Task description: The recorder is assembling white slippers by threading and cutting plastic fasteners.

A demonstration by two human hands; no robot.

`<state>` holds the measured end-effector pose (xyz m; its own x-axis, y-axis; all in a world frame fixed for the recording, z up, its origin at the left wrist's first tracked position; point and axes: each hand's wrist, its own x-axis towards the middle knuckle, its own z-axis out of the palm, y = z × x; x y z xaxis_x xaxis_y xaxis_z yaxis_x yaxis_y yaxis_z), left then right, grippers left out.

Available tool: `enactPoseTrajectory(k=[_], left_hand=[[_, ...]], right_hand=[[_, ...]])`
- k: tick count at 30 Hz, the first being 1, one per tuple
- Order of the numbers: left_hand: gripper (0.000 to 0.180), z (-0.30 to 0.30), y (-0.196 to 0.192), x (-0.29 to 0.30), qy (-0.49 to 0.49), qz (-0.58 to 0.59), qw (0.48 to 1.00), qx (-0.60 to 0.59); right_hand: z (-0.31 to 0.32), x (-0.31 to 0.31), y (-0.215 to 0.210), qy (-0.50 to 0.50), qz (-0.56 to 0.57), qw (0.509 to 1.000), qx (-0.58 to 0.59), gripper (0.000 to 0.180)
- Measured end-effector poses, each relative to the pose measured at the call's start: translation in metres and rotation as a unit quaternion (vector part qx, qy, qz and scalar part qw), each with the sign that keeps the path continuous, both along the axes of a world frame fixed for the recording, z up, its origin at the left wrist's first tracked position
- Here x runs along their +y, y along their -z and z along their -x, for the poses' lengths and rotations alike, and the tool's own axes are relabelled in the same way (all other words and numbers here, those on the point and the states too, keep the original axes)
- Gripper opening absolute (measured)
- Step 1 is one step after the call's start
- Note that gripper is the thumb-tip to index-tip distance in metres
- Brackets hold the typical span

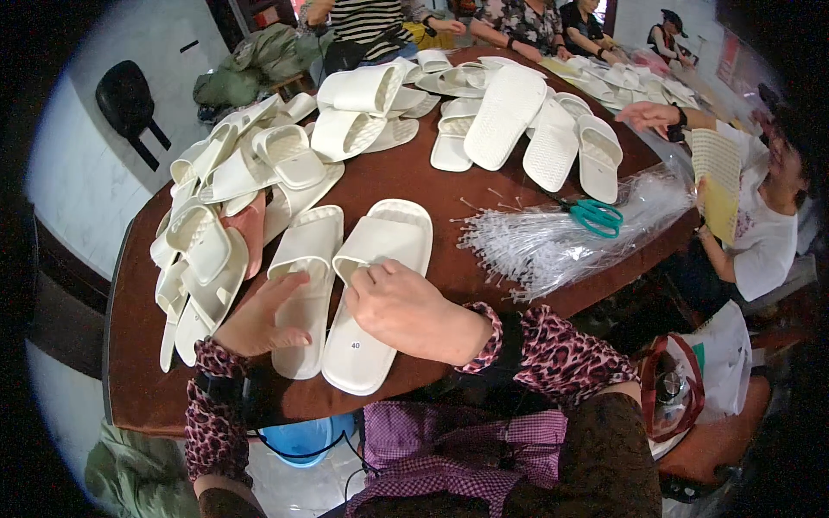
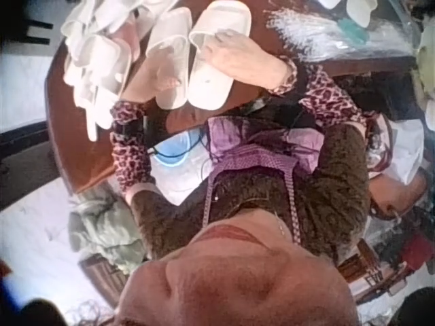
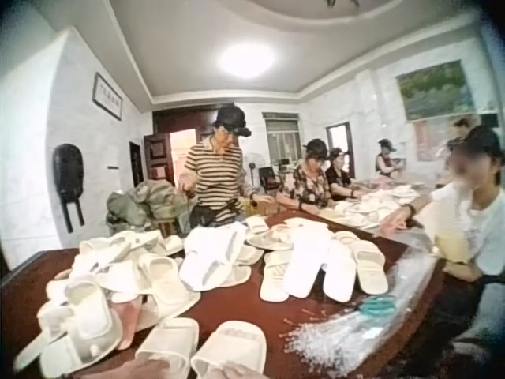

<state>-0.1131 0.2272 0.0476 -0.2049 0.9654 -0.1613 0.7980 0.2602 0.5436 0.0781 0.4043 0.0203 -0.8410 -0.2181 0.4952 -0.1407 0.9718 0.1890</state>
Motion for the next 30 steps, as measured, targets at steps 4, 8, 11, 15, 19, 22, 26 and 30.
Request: enactPoseTrajectory(k=[4,8,11,15,19,22,26,30], left_hand=[[0.115,-0.014,0.020,0.018,0.019,0.026,0.986,0.162],[0.103,-0.017,0.040,0.031,0.003,-0.030,0.975,0.222],[0.093,-0.018,0.046,0.040,-0.025,-0.052,0.975,0.212],[0.078,-0.018,0.048,0.041,-0.039,-0.145,0.960,0.238],[0.073,-0.017,0.049,0.045,-0.044,-0.143,0.964,0.219],[0.072,-0.017,0.051,0.044,-0.042,-0.156,0.960,0.231],[0.072,-0.016,0.057,0.039,-0.048,-0.172,0.952,0.249],[0.076,-0.015,0.054,0.038,-0.046,-0.146,0.959,0.239]], right_hand=[[0.004,0.003,0.007,0.012,-0.014,1.000,0.017,0.010],[-0.007,0.012,0.001,-0.027,0.069,0.997,-0.004,0.016],[-0.021,0.027,-0.010,-0.061,0.184,0.981,0.018,0.022],[-0.022,0.058,-0.025,-0.005,0.271,0.961,0.051,0.017],[-0.005,0.103,-0.018,0.098,0.338,0.936,-0.025,0.015],[0.018,0.138,0.002,0.093,0.237,0.965,-0.060,0.022],[0.043,0.133,-0.003,0.227,0.331,0.880,-0.253,0.033],[0.052,0.132,0.003,0.211,0.448,0.830,-0.256,0.032]])
